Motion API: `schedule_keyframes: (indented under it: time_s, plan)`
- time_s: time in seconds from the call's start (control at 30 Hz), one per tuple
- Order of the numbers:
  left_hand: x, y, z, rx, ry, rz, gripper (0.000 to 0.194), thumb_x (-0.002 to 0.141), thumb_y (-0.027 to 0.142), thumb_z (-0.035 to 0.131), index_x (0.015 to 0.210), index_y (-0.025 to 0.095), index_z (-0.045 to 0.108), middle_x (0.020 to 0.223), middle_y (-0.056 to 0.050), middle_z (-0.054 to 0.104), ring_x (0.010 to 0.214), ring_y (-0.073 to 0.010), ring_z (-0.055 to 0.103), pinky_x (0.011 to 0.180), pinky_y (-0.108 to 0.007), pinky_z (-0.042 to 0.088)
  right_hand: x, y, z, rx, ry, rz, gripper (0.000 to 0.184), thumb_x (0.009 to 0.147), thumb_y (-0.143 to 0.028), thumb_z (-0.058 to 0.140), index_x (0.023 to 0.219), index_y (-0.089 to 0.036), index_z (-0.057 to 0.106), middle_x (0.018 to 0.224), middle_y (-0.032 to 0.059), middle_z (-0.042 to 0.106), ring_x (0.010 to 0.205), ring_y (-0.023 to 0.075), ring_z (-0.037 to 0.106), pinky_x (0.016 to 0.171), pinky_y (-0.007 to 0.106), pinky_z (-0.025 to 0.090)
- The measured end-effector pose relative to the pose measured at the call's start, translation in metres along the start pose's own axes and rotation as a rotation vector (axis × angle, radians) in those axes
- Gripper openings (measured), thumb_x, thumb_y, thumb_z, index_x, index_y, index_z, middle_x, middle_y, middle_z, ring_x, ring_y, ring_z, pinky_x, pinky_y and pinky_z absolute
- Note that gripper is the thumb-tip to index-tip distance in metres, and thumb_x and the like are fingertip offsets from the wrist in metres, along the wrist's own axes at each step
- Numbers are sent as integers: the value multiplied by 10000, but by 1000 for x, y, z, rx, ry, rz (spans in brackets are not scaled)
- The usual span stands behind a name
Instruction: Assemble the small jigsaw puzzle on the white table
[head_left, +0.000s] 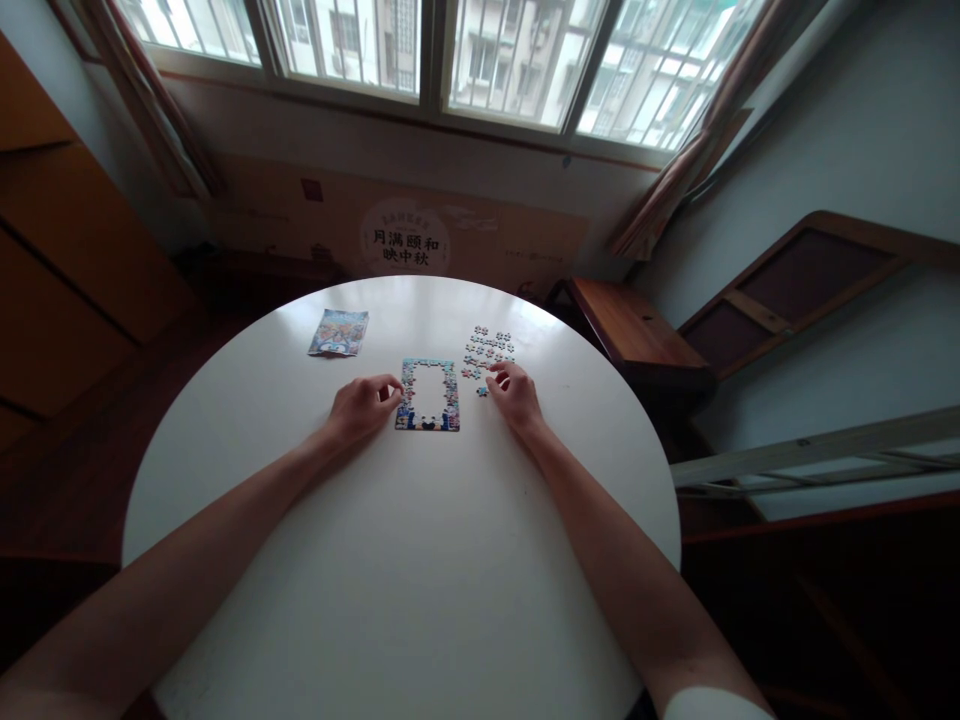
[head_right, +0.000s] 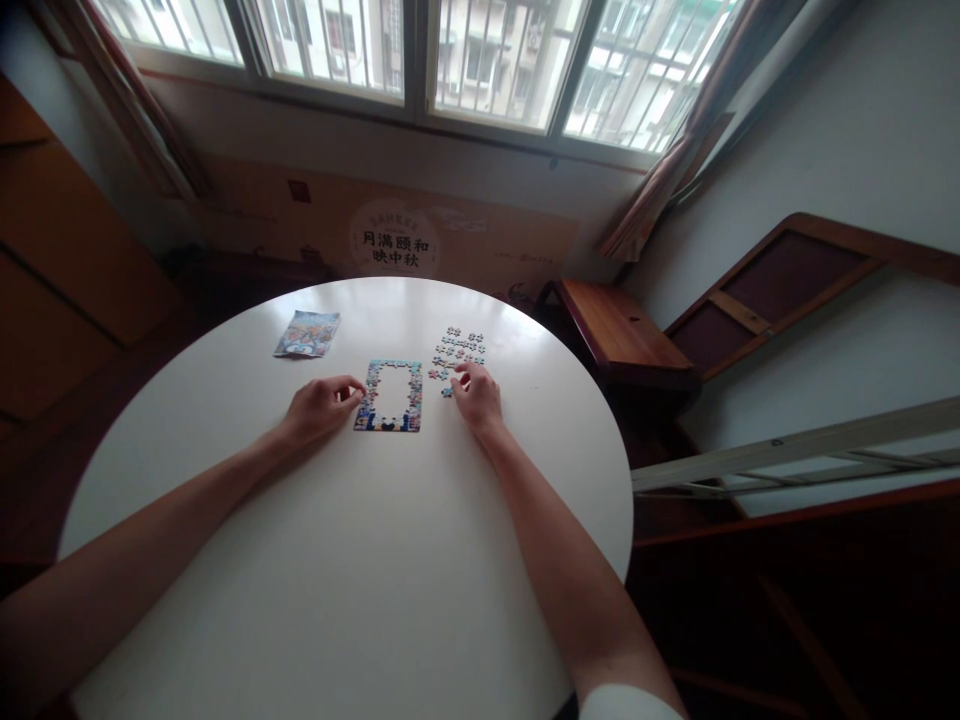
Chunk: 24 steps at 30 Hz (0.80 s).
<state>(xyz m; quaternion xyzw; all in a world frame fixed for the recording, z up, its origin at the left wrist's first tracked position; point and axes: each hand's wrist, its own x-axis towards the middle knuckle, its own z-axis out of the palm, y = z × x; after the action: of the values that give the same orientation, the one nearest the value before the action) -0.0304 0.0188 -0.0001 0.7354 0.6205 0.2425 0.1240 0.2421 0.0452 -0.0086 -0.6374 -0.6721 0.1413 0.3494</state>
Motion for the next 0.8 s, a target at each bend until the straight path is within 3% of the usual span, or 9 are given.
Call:
schedule_keyframes:
  time_s: [0.13, 0.27, 0.47, 0.67, 0.8]
  plan:
    - [0, 0, 0, -3, 0, 4, 237, 807, 354, 531, 895, 248, 724, 706, 6, 682, 639, -151, 593, 583, -251, 345, -1, -4, -10, -144, -106, 23, 194, 849, -361, 571, 823, -191, 660, 841, 28, 649, 734, 145, 583, 756, 299, 424]
    - [0, -1, 1, 1, -5, 2, 235, 805, 354, 534, 894, 250, 725, 707, 6, 685, 638, -152, 594, 581, -251, 344, -4, -9, -18, -235, -189, 12, 328, 784, -524, 648, 833, -200, 667, 843, 29, 639, 765, 167, 575, 786, 334, 410]
    - [0, -1, 1, 12, -9, 4, 247, 813, 364, 522, 905, 251, 722, 718, 11, 689, 640, -151, 601, 578, -250, 344, -5, -14, -12, -191, -202, 45, 180, 777, -379, 691, 832, -207, 690, 879, 34, 648, 800, 161, 578, 741, 292, 412]
    - [1, -1, 1, 19, -20, -7, 259, 820, 381, 510, 907, 256, 720, 725, 12, 694, 652, -154, 607, 583, -251, 349, -3, -10, -10, -79, -191, 114, 181, 716, -343, 741, 796, -200, 666, 796, 17, 669, 753, 158, 598, 704, 283, 429]
    - [1, -1, 1, 29, -17, -2, 255, 818, 377, 509, 904, 259, 718, 726, 14, 693, 655, -155, 608, 582, -252, 349, -5, -10, -3, 113, -154, 29, 150, 731, -256, 705, 848, -195, 635, 743, -6, 652, 669, 132, 579, 664, 267, 449]
